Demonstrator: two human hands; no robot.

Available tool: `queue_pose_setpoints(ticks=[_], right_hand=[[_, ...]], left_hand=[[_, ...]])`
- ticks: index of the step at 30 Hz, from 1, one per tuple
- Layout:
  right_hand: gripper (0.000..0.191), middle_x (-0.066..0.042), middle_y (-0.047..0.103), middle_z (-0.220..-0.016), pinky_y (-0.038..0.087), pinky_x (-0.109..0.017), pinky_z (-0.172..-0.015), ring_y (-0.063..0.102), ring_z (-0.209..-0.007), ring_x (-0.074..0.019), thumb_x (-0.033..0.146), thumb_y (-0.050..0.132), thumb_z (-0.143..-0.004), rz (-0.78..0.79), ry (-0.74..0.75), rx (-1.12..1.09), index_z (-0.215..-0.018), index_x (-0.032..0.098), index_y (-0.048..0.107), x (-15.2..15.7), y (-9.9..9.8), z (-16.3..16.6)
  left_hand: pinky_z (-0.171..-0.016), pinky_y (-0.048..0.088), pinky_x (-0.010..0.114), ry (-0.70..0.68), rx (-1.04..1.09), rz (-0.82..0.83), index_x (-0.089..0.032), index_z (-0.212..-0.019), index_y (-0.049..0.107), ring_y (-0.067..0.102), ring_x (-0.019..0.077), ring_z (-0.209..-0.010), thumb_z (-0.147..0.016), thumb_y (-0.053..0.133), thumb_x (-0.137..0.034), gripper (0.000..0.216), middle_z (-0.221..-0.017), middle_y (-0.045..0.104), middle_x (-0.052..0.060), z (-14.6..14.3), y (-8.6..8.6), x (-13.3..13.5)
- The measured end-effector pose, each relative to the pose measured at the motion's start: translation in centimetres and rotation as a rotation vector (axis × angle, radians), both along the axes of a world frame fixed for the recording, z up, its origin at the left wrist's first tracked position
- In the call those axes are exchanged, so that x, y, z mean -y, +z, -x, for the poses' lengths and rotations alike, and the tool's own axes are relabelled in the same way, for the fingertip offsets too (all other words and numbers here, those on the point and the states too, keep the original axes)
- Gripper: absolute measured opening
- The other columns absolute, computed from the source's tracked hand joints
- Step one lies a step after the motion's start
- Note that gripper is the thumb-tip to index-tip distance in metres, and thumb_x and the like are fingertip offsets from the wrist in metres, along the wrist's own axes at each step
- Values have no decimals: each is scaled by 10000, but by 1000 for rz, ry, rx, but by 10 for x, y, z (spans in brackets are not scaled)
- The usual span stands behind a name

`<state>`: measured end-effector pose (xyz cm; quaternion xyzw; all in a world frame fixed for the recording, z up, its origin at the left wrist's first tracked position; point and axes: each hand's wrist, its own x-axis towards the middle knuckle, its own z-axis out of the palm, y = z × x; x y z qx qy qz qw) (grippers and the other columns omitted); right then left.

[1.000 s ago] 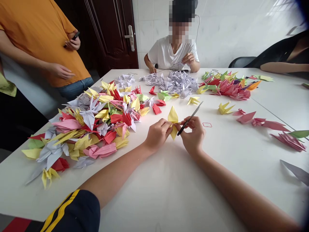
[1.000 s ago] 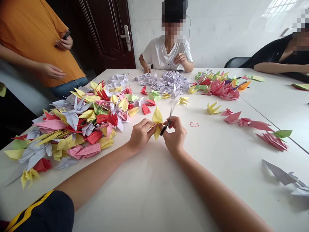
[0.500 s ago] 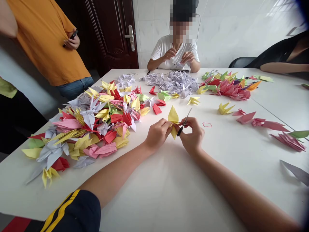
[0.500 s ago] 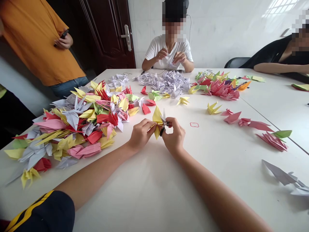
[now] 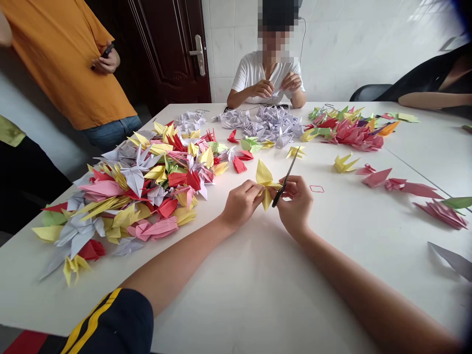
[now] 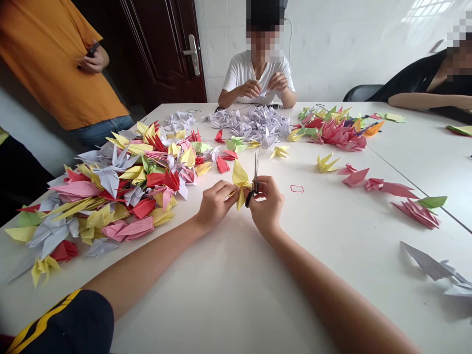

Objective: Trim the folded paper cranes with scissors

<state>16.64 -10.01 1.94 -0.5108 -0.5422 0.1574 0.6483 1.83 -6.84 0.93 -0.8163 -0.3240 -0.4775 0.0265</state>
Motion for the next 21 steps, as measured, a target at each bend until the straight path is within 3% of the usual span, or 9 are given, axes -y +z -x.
queue_pose_setpoints(ticks=[12,21], right_hand=[[350,46,610,-685,480,-252,-515,611,-600,-142,247,772,-665,77,108,-315,-860,249,481,2,3,6],[339,54,542,-687,446,-250,-496,552,-568,-124,285,740,-714,23,134,-314,-880,259,445,-2,-2,5]], left_hand=[[-692,553,225,-52,260,116,-190,-867,705,668,114,-738,-945,591,-304,180,-837,682,41,-3,4,2],[-632,591,228,-83,590,508,-171,-763,709,659,125,-721,-832,708,-330,173,-792,679,38,-11,12,6]])
